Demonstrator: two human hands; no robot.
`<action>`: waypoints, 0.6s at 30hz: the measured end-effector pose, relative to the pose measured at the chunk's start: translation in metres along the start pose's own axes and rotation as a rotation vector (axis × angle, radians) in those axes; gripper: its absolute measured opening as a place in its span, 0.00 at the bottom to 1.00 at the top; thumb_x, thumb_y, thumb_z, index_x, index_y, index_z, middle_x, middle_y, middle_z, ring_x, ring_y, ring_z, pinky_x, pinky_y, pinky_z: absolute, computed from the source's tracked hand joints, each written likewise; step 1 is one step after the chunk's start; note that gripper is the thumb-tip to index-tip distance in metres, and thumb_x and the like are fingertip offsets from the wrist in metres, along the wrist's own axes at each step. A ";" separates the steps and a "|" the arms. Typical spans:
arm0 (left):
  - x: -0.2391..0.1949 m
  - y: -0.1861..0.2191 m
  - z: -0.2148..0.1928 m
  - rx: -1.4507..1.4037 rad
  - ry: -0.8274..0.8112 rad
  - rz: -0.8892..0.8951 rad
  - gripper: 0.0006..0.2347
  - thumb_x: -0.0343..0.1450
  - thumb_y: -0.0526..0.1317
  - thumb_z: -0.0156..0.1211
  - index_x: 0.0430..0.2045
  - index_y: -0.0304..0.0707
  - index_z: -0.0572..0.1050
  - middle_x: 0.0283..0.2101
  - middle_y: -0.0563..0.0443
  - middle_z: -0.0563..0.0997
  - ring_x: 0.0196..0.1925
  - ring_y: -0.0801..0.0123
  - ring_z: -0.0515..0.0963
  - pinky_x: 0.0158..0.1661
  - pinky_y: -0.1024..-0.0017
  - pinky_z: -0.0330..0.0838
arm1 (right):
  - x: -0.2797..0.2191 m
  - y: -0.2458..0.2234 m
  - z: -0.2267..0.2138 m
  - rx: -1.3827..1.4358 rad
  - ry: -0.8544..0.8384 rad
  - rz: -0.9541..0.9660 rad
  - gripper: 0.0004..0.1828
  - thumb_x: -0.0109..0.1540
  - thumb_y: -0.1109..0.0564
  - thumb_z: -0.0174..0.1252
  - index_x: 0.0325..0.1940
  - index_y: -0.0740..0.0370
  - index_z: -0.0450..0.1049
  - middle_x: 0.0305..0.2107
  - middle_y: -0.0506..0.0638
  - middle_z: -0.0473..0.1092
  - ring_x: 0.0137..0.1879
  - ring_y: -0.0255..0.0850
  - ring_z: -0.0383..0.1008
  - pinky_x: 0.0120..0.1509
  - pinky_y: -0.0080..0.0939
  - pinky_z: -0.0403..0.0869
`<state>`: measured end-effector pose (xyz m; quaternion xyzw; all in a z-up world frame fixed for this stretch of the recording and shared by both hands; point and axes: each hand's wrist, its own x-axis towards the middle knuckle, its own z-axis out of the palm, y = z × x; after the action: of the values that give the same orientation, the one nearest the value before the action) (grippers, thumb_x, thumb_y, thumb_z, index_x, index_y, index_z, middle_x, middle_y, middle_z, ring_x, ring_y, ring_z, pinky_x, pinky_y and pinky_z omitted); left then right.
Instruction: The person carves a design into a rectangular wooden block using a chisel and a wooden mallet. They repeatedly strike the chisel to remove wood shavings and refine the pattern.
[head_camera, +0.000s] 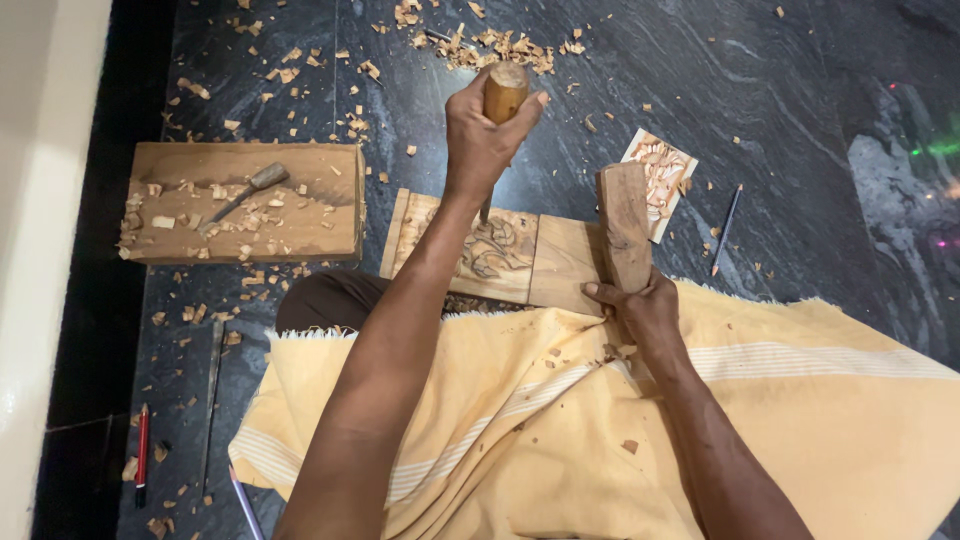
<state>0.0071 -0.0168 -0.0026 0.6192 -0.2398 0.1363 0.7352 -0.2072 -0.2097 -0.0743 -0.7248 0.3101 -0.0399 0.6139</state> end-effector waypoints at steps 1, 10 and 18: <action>0.000 -0.003 0.000 -0.003 0.001 -0.001 0.04 0.71 0.34 0.68 0.31 0.36 0.77 0.26 0.59 0.76 0.26 0.83 0.72 0.26 0.79 0.67 | 0.000 0.001 0.000 0.012 -0.005 -0.007 0.27 0.50 0.62 0.74 0.52 0.69 0.75 0.36 0.53 0.78 0.33 0.35 0.77 0.35 0.35 0.76; -0.021 -0.009 0.026 0.155 -0.075 0.115 0.11 0.66 0.31 0.67 0.41 0.33 0.77 0.32 0.53 0.83 0.32 0.78 0.84 0.35 0.78 0.82 | -0.012 -0.069 -0.021 -0.271 0.184 -0.402 0.16 0.59 0.60 0.76 0.43 0.70 0.77 0.29 0.52 0.74 0.28 0.35 0.69 0.30 0.39 0.68; -0.027 0.005 0.025 0.101 -0.058 0.031 0.09 0.67 0.29 0.63 0.40 0.34 0.76 0.29 0.54 0.80 0.30 0.79 0.78 0.33 0.77 0.74 | 0.019 -0.169 -0.023 -0.421 0.082 -0.935 0.08 0.63 0.66 0.67 0.41 0.61 0.74 0.34 0.50 0.76 0.40 0.39 0.78 0.39 0.39 0.76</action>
<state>-0.0226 -0.0372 -0.0091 0.6554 -0.2632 0.1415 0.6936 -0.1340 -0.2302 0.0799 -0.8918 -0.0221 -0.2751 0.3585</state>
